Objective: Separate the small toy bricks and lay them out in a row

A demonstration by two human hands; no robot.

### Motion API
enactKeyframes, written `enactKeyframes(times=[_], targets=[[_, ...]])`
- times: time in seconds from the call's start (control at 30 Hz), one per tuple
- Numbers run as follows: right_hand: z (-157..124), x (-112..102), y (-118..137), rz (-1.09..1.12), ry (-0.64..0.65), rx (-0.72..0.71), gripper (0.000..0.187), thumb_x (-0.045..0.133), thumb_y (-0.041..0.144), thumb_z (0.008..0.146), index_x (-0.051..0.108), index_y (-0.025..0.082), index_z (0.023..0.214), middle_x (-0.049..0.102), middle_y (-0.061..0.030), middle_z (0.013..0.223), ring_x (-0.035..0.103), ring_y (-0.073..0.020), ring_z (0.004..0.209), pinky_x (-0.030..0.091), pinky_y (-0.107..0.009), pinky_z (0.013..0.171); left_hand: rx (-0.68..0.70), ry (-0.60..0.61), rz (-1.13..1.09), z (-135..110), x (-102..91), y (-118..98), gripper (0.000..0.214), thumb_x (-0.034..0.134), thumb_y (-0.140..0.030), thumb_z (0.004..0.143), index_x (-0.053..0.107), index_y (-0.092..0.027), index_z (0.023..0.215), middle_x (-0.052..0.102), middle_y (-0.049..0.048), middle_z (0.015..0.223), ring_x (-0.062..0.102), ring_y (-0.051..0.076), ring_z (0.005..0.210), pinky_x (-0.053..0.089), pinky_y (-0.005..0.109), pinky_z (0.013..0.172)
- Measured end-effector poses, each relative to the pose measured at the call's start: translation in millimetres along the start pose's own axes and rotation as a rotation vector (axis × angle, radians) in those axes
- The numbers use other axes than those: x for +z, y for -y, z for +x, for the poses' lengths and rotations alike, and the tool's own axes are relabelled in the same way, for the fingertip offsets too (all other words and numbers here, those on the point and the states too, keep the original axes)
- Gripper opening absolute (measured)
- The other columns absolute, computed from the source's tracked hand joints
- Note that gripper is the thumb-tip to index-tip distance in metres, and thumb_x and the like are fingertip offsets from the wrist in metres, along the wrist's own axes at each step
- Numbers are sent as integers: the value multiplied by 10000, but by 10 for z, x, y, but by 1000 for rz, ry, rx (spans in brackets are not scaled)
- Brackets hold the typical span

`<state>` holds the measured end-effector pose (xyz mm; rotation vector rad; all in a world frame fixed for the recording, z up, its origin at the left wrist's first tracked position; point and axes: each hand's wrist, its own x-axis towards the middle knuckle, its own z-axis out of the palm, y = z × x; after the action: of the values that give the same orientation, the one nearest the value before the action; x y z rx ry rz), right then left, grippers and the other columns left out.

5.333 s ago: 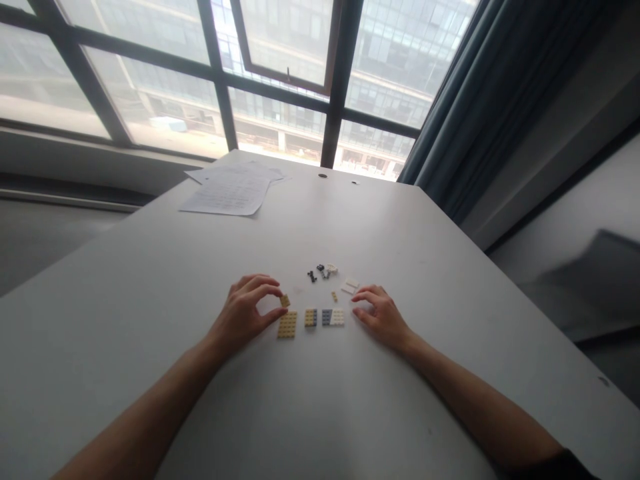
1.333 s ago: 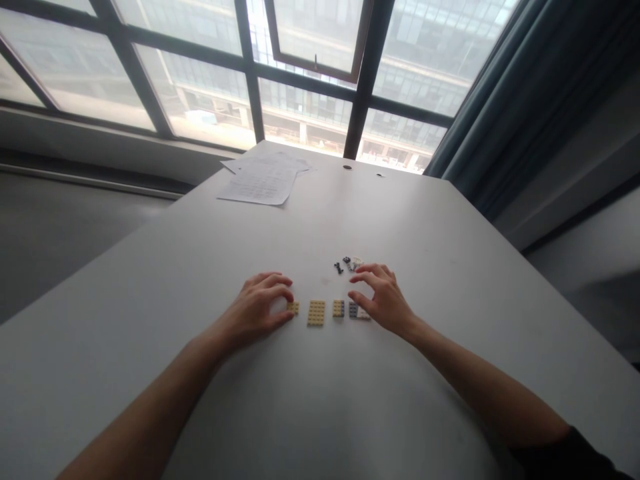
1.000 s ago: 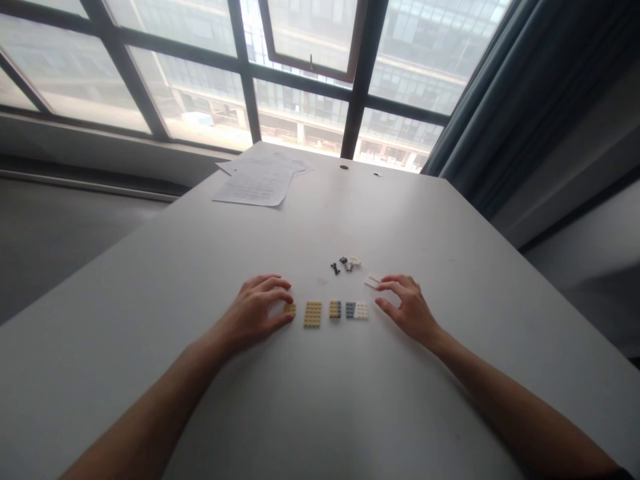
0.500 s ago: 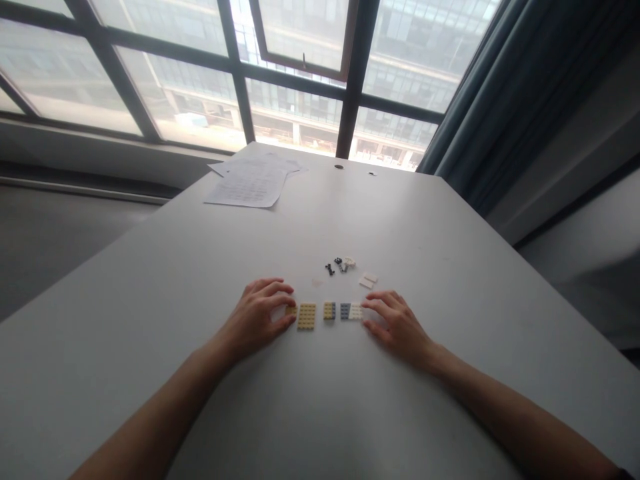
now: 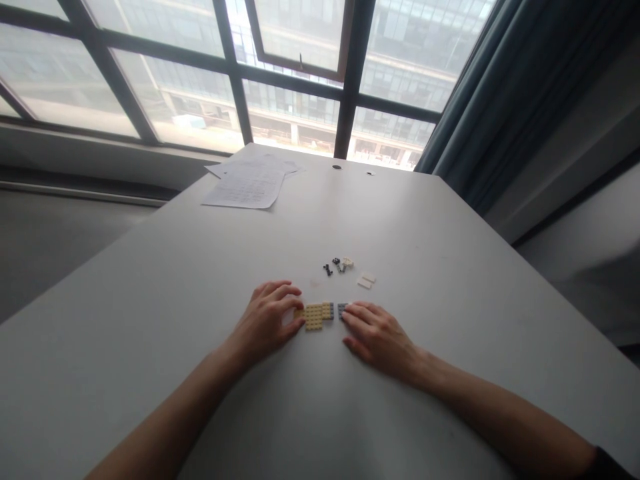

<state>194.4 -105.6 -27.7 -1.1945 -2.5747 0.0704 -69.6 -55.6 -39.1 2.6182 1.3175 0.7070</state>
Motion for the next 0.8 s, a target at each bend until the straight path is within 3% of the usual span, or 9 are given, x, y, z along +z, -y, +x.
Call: enactKeyframes(times=[0.8], targets=[[-57, 47, -29, 19, -25, -30, 427, 514, 382, 905, 534, 139, 1255, 579, -128, 1252, 481, -278, 1178, 413, -443, 1037, 31, -17, -2, 34, 70, -31, 145, 584, -343, 812, 664, -257, 897, 657, 30, 1099, 497, 269, 1170, 335, 448, 1004]])
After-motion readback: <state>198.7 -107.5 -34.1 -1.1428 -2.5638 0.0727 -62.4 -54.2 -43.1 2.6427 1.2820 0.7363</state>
